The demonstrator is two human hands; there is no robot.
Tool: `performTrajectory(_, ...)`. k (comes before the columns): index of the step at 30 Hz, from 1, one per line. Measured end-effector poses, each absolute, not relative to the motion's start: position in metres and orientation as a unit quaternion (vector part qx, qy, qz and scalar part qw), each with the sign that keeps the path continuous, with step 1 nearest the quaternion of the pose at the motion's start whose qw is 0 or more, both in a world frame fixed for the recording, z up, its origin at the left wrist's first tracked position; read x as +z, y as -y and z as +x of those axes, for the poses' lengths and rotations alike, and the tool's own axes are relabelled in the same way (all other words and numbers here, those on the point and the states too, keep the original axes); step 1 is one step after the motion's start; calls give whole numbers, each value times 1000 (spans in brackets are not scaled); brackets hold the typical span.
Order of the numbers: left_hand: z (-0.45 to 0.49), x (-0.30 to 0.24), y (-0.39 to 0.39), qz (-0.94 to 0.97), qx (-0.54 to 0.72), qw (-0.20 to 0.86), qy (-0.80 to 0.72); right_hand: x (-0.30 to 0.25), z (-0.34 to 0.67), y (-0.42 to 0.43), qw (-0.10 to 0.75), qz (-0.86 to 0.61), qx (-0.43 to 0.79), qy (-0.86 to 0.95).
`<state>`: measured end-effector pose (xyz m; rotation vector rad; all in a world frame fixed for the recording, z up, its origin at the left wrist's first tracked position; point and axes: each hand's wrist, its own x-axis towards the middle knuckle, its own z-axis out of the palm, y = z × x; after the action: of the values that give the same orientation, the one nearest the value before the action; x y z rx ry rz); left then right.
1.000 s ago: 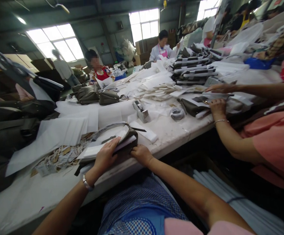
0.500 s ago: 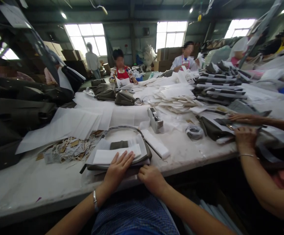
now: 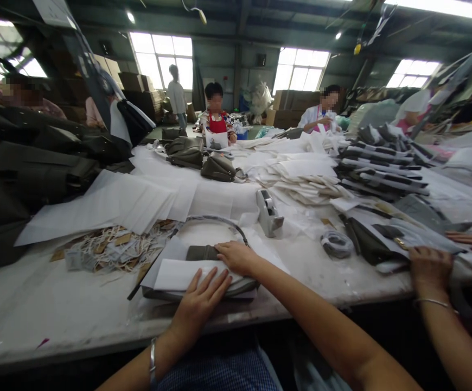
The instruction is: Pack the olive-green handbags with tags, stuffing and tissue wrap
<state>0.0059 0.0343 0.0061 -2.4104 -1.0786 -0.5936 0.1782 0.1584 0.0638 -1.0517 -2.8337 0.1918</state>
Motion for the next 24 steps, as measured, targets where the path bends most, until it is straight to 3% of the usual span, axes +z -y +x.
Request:
performTrajectory(15, 7, 14, -30, -872, -213, 184, 400, 97, 164, -150, -142, -483, -1, 864)
performTrajectory(24, 8, 16, -28, -868, -241, 169, 400, 95, 191, -148, -113, -375, 20, 920)
